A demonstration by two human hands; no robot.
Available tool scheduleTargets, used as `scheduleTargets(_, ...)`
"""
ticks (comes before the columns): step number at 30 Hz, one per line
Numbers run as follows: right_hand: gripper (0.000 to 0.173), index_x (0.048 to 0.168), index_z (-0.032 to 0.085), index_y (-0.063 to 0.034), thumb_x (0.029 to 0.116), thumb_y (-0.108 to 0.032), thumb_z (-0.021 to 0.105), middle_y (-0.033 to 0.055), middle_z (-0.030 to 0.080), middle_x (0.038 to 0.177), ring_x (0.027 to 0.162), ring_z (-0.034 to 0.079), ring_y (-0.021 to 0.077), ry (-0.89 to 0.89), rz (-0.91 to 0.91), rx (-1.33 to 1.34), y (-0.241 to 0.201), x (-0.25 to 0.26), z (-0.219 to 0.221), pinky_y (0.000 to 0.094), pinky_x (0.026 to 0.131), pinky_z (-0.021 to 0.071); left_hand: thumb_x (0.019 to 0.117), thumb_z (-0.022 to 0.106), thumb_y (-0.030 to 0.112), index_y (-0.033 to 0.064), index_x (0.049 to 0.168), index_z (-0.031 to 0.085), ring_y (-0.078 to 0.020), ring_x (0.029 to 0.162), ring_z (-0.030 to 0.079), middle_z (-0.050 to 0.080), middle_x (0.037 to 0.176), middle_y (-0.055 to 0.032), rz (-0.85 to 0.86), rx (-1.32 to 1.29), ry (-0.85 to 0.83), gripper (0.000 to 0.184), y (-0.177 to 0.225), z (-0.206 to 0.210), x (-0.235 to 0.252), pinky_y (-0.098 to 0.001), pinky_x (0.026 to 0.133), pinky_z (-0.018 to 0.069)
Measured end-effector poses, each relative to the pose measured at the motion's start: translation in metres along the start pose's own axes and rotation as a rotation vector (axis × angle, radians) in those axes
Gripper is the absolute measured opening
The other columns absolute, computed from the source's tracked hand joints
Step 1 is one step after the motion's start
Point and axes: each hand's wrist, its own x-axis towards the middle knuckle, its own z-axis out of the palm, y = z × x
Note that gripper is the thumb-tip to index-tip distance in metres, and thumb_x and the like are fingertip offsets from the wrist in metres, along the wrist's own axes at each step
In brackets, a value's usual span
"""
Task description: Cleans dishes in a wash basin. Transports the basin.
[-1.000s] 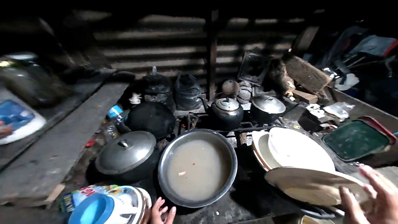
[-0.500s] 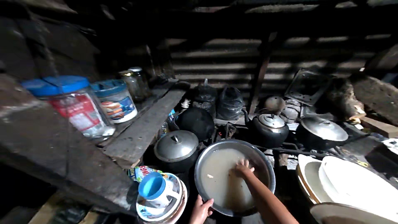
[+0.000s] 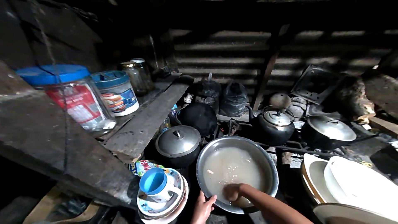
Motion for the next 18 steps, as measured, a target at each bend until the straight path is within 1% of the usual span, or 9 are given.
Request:
scheduleTargets(3, 0.034, 0.131, 0.059, 0.012, 0.1033, -0.007, 0.054, 0.0344, 0.06, 0.131, 0.124, 0.057, 0.0473, -0.065, -0.016, 0.008, 0.012, -0.016, 0.011, 0.0636, 0.105, 0.0407, 0.0993, 0.065, 0.008, -0.002, 0.152, 0.033, -0.0349, 0.118, 0.061, 0.05, 0.144, -0.0272, 0.024, 0.014, -0.001, 0.063, 0.0, 0.001, -0.002, -0.0459, 0.091, 0.0553)
scheduleTargets(6, 0.036, 0.13, 0.063, 0.006, 0.1051, -0.019, 0.056, 0.0306, 0.062, 0.13, 0.123, 0.059, 0.0457, -0.058, 0.076, -0.016, 0.018, -0.039, 0.003, 0.0653, 0.103, 0.0418, 0.099, 0.065, 0.006, -0.0025, 0.151, 0.035, -0.0343, 0.117, 0.061, 0.05, 0.143, -0.0272, 0.045, 0.009, 0.001, 0.061, 0.001, 0.003, -0.004, -0.0454, 0.09, 0.0554)
scheduleTargets(8, 0.036, 0.125, 0.069, 0.0015, 0.1025, -0.026, 0.064, 0.0274, 0.066, 0.126, 0.122, 0.06, 0.0449, 0.173, 0.136, 0.043, 0.021, -0.07, -0.011, 0.0646, 0.105, 0.0418, 0.0991, 0.065, 0.006, -0.0028, 0.151, 0.035, -0.0348, 0.118, 0.061, 0.051, 0.143, -0.0273, 0.05, 0.011, 0.004, 0.06, 0.002, 0.003, -0.004, -0.0463, 0.092, 0.0549)
scheduleTargets(10, 0.032, 0.119, 0.073, -0.002, 0.0977, -0.025, 0.07, 0.0272, 0.067, 0.125, 0.121, 0.06, 0.047, 0.584, 0.195, 0.143, 0.043, -0.088, -0.021, 0.0656, 0.104, 0.0443, 0.099, 0.065, 0.007, -0.0028, 0.15, 0.036, -0.0355, 0.119, 0.06, 0.05, 0.143, -0.0273, 0.05, 0.009, 0.013, 0.06, 0.001, 0.003, -0.003, -0.0475, 0.093, 0.0543)
scheduleTargets(11, 0.033, 0.12, 0.072, -0.0006, 0.0952, -0.023, 0.072, 0.0298, 0.063, 0.129, 0.125, 0.056, 0.0503, 0.776, 0.28, 0.192, 0.052, -0.095, -0.026, 0.0671, 0.103, 0.0435, 0.0987, 0.066, 0.007, -0.0028, 0.15, 0.037, -0.0355, 0.119, 0.06, 0.051, 0.143, -0.0273, 0.051, 0.006, 0.022, 0.06, 0.0, 0.004, -0.002, -0.0477, 0.093, 0.0542)
scheduleTargets(13, 0.048, 0.132, 0.063, 0.0035, 0.0918, -0.021, 0.075, 0.0337, 0.052, 0.142, 0.133, 0.048, 0.0533, 1.043, 0.499, 0.255, 0.068, -0.105, -0.034, 0.0683, 0.102, 0.0427, 0.0982, 0.066, 0.006, -0.0028, 0.15, 0.038, -0.0358, 0.122, 0.059, 0.05, 0.143, -0.0272, 0.052, -0.023, 0.033, 0.059, -0.001, 0.005, -0.002, -0.0488, 0.095, 0.0534)
scheduleTargets(15, 0.066, 0.144, 0.052, 0.0033, 0.0908, -0.026, 0.078, 0.0348, 0.044, 0.149, 0.135, 0.047, 0.0542, 1.103, 0.654, 0.357, 0.088, -0.105, -0.038, 0.0696, 0.101, 0.0431, 0.0976, 0.066, 0.005, -0.0027, 0.149, 0.04, -0.0351, 0.125, 0.058, 0.051, 0.144, -0.0264, 0.053, -0.052, 0.048, 0.058, -0.003, 0.005, 0.0, -0.0493, 0.098, 0.0526)
scheduleTargets(16, 0.067, 0.146, 0.05, 0.0017, 0.0915, -0.028, 0.077, 0.0337, 0.046, 0.149, 0.132, 0.05, 0.0527, 1.089, 0.694, 0.404, 0.096, -0.103, -0.039, 0.068, 0.101, 0.0454, 0.097, 0.067, 0.004, -0.0029, 0.148, 0.042, -0.0348, 0.125, 0.058, 0.052, 0.143, -0.0263, 0.057, -0.065, 0.061, 0.057, -0.004, 0.006, 0.001, -0.0497, 0.098, 0.0519)
scheduleTargets(18, 0.052, 0.137, 0.057, 0.0034, 0.0955, -0.025, 0.072, 0.0333, 0.057, 0.137, 0.126, 0.058, 0.0501, 1.067, 0.705, 0.501, 0.108, -0.094, -0.038, 0.0653, 0.1, 0.0473, 0.0955, 0.068, 0.004, -0.0042, 0.146, 0.044, -0.035, 0.126, 0.057, 0.053, 0.142, -0.0266, 0.072, -0.084, 0.086, 0.057, -0.006, 0.007, 0.002, -0.0505, 0.1, 0.0507)
